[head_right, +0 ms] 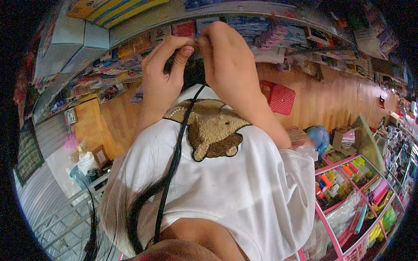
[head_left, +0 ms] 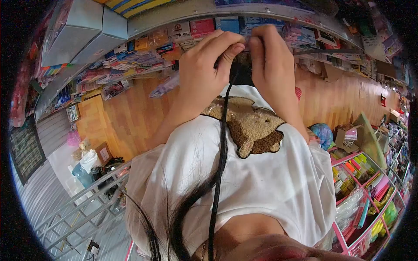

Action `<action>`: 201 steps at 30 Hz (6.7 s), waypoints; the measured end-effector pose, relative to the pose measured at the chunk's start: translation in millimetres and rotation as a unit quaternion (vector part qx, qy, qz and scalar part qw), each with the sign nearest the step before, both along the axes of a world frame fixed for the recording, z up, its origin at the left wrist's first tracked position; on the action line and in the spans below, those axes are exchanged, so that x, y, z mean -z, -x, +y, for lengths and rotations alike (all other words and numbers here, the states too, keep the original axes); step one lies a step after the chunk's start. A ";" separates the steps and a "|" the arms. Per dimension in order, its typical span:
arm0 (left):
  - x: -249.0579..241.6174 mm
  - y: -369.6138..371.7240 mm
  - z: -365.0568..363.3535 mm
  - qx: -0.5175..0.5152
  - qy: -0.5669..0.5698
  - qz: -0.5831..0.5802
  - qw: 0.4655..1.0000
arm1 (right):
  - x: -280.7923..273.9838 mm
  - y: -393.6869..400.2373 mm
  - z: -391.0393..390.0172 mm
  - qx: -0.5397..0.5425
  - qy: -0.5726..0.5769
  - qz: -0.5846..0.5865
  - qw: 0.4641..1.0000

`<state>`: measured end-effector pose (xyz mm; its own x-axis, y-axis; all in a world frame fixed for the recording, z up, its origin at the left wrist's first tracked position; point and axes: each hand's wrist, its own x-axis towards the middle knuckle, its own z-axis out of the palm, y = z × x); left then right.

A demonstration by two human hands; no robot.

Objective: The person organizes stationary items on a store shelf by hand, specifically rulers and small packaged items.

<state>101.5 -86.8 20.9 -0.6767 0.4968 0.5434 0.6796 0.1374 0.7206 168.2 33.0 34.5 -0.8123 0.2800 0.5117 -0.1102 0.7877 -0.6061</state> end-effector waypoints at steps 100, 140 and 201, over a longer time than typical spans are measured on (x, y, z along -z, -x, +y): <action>-429.7 394.8 -238.5 -0.433 -0.100 0.254 0.859 | -314.6 418.3 -234.4 -0.352 0.176 0.029 0.919; 76.1 95.7 103.9 -0.032 0.167 0.295 0.940 | 65.5 48.2 174.4 0.140 -0.141 -0.096 0.975; -41.2 52.3 -19.1 0.431 -0.170 -0.524 0.715 | -11.3 -9.2 32.4 -0.231 0.280 -0.107 0.926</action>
